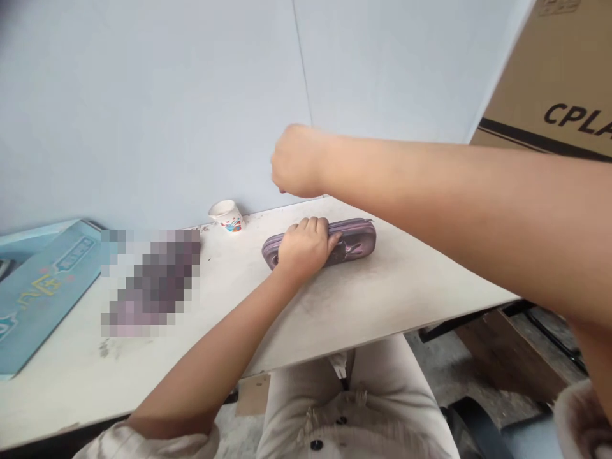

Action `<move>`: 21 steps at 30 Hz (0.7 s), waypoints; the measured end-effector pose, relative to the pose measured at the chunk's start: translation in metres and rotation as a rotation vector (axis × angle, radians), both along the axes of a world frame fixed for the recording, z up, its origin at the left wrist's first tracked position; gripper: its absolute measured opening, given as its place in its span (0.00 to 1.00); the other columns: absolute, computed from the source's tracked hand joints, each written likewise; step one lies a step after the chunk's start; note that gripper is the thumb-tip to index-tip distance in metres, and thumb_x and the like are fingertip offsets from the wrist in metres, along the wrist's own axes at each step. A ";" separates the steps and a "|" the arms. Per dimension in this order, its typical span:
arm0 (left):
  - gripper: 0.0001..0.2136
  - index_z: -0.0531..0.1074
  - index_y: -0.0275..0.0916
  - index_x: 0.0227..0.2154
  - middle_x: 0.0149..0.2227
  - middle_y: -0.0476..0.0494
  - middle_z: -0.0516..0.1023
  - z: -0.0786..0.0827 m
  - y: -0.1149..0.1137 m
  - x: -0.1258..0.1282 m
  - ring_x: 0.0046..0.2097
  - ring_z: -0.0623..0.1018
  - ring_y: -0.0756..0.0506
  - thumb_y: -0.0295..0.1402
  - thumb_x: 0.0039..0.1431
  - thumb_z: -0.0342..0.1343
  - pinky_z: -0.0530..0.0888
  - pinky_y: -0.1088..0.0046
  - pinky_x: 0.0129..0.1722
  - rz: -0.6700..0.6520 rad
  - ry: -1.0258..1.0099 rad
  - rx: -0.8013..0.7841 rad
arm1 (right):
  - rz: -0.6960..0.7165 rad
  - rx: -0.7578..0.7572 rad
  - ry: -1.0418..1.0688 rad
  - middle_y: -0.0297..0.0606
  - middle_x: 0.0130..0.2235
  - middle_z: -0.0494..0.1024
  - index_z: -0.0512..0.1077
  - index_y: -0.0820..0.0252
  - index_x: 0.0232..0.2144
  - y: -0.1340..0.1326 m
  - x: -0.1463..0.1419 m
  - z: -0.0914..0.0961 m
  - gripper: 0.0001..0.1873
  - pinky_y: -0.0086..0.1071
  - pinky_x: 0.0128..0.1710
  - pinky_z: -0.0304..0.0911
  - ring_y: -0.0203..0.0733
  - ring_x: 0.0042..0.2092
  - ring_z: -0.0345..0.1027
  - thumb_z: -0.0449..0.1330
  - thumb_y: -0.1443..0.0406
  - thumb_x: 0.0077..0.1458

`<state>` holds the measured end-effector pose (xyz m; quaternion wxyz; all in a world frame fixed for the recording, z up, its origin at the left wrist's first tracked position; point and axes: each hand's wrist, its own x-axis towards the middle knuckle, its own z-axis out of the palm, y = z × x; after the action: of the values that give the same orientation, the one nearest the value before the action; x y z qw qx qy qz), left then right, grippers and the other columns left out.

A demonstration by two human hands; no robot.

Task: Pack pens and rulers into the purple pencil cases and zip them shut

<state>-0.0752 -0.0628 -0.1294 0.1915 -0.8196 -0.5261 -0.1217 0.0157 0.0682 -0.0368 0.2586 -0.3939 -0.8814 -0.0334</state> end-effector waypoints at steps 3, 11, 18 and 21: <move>0.24 0.65 0.31 0.40 0.36 0.33 0.70 -0.002 -0.002 -0.001 0.41 0.70 0.38 0.46 0.62 0.33 0.63 0.64 0.36 -0.009 -0.025 -0.001 | -0.032 -0.069 -0.123 0.34 0.29 0.72 0.71 0.68 0.24 -0.025 0.017 -0.001 0.32 0.37 0.41 0.56 0.42 0.46 0.67 0.36 0.54 0.61; 0.25 0.66 0.31 0.40 0.35 0.34 0.71 -0.004 -0.002 -0.003 0.40 0.70 0.38 0.47 0.62 0.32 0.62 0.64 0.35 -0.075 -0.055 0.034 | -0.233 -0.456 -0.373 0.41 0.30 0.76 0.70 0.63 0.36 -0.107 0.104 -0.046 0.14 0.29 0.30 0.58 0.37 0.30 0.68 0.47 0.63 0.58; 0.23 0.67 0.32 0.39 0.34 0.35 0.71 -0.007 -0.009 0.000 0.39 0.70 0.39 0.46 0.62 0.35 0.61 0.65 0.34 -0.074 -0.048 0.110 | -0.323 -0.606 -0.342 0.39 0.26 0.76 0.69 0.64 0.32 -0.111 0.105 -0.035 0.10 0.28 0.28 0.56 0.35 0.27 0.67 0.49 0.66 0.55; 0.22 0.67 0.33 0.39 0.34 0.35 0.71 -0.009 -0.012 0.002 0.38 0.70 0.39 0.46 0.62 0.35 0.61 0.65 0.33 -0.082 -0.060 0.127 | -0.314 -0.438 -0.507 0.41 0.29 0.76 0.69 0.64 0.32 -0.116 0.105 -0.031 0.10 0.28 0.26 0.53 0.36 0.27 0.66 0.49 0.66 0.55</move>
<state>-0.0737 -0.0743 -0.1380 0.2222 -0.8227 -0.4887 -0.1870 0.1212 -0.0475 -0.0675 -0.0664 -0.5495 -0.8326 0.0201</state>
